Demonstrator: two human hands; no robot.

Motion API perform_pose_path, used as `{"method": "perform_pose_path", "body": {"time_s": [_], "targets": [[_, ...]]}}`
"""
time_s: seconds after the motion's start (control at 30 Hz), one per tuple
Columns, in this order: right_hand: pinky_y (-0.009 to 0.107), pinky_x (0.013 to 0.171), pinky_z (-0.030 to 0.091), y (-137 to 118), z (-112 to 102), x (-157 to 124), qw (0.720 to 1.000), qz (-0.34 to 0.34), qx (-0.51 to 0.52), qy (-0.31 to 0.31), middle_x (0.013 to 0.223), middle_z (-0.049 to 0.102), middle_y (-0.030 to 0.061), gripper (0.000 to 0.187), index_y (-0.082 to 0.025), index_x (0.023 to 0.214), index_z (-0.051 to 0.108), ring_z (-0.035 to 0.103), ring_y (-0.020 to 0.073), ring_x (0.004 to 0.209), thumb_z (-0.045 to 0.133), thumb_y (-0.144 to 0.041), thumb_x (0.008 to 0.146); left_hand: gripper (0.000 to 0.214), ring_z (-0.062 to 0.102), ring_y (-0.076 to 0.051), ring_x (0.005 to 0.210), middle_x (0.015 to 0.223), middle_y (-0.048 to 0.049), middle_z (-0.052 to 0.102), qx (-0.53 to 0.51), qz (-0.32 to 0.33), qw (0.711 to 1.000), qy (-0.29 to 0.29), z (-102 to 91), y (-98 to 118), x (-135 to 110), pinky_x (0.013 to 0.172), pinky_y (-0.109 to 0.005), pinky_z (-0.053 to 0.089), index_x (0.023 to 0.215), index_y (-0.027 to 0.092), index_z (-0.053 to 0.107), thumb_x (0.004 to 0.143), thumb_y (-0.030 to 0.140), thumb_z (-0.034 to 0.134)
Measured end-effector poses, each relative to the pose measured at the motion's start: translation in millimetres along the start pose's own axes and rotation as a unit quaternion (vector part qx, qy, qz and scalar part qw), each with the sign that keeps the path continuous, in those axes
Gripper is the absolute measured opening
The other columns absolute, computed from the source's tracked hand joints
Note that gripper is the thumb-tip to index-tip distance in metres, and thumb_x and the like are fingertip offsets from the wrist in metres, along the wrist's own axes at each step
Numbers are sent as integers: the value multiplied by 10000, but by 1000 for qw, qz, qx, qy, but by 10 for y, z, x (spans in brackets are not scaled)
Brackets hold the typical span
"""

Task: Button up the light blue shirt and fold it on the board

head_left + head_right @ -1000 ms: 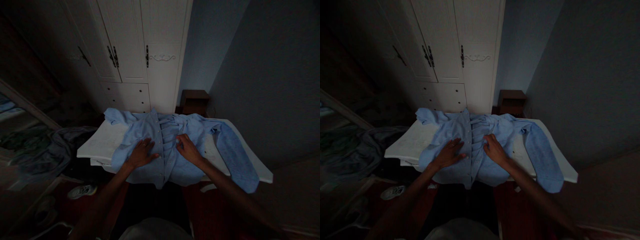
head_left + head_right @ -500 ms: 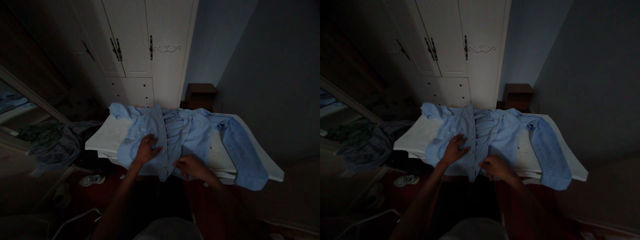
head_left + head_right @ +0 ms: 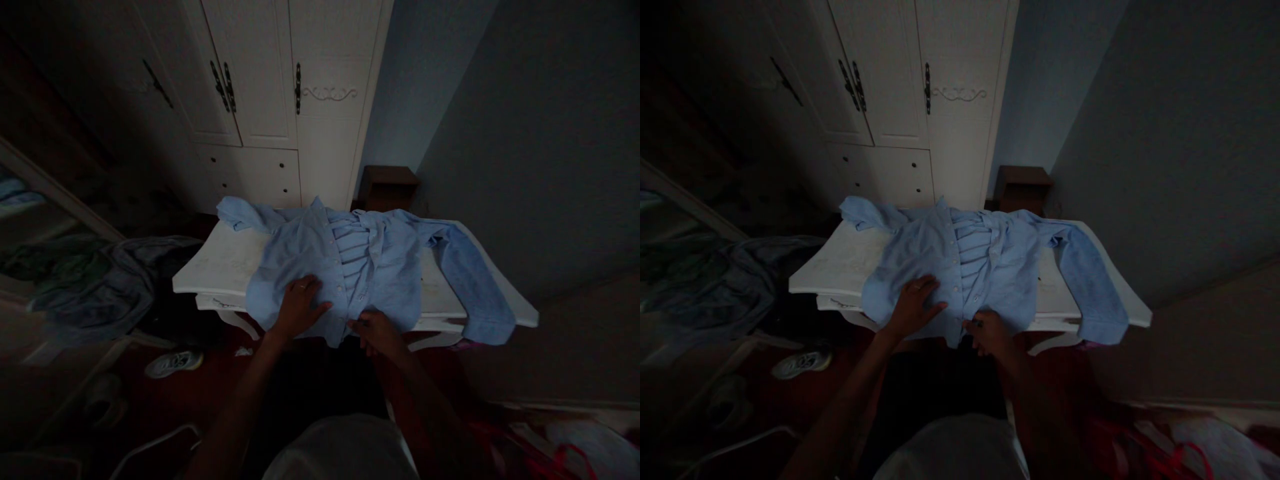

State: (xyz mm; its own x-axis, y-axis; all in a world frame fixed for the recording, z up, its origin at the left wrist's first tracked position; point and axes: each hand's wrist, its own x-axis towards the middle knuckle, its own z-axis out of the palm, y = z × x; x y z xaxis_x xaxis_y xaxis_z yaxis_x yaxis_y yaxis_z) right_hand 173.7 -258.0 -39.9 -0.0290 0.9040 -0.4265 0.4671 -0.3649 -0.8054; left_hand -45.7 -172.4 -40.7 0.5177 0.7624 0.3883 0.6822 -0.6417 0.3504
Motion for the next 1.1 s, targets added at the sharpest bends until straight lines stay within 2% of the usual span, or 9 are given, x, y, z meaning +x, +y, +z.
{"method": "perform_pose_path", "body": {"time_s": [0.1,0.23,0.33,0.43,0.63,0.73,0.9,1.0,1.1], "targets": [[202,341,375,29,57,-40,996,-26,36,73,528,546,-29,351,-183,722,596,530,115,404,564,-528,775,547,503,-280,1276,1354,-144,565,5,19,1000,5,25,-66,-16,1064,-455,393,1258,174,581,850,536,615],[232,476,459,13,-18,-161,981,-76,117,138,638,552,-11,384,-180,720,613,555,129,560,617,-562,751,578,495,-281,1291,1364,-147,562,4,38,999,7,18,-107,-25,1076,-444,384,1265,161,579,832,537,639],[238,568,456,-21,-99,-241,966,-105,150,183,620,499,-23,442,-179,636,541,514,117,600,645,-592,752,575,484,-282,1308,1374,-148,560,-3,42,999,2,19,-126,-35,1093,-446,370,1268,156,581,829,522,647],[240,579,446,-34,-124,-274,958,-98,155,221,602,443,-39,503,-191,630,478,468,111,590,653,-652,729,536,472,-273,1325,1387,-131,555,-21,39,999,3,18,-137,-54,1112,-447,357,1276,175,580,840,479,648],[250,543,444,-39,42,-290,972,-60,134,186,632,422,-40,522,-209,691,460,465,124,577,585,-712,750,455,486,-271,1316,1367,-110,577,-76,26,997,6,0,-141,-48,1110,-470,369,1237,204,610,827,388,682],[252,560,442,-29,140,-308,971,-65,135,188,639,420,-38,512,-212,694,450,466,127,591,570,-705,762,382,528,-251,1266,1321,-79,610,-140,7,989,35,-32,-130,-55,1081,-464,409,1185,229,633,828,355,683],[259,637,462,109,229,-311,967,-67,176,171,692,477,-32,443,-202,724,482,499,130,657,635,-617,759,113,650,-184,931,927,-40,697,-255,-62,956,132,-67,36,-278,863,-355,530,896,222,679,876,298,598],[263,641,459,195,241,-301,968,-72,179,159,731,544,-17,385,-190,772,541,529,138,679,684,-546,740,145,643,-159,760,781,-18,683,-289,-94,948,92,45,236,-454,722,-306,527,795,210,662,880,299,583],[283,682,481,217,222,-308,968,-94,179,146,812,626,16,358,-182,844,606,588,169,758,704,-505,725,161,668,-180,778,871,-30,725,-288,-156,945,8,240,427,-526,726,-324,531,931,208,688,850,332,625]]}}
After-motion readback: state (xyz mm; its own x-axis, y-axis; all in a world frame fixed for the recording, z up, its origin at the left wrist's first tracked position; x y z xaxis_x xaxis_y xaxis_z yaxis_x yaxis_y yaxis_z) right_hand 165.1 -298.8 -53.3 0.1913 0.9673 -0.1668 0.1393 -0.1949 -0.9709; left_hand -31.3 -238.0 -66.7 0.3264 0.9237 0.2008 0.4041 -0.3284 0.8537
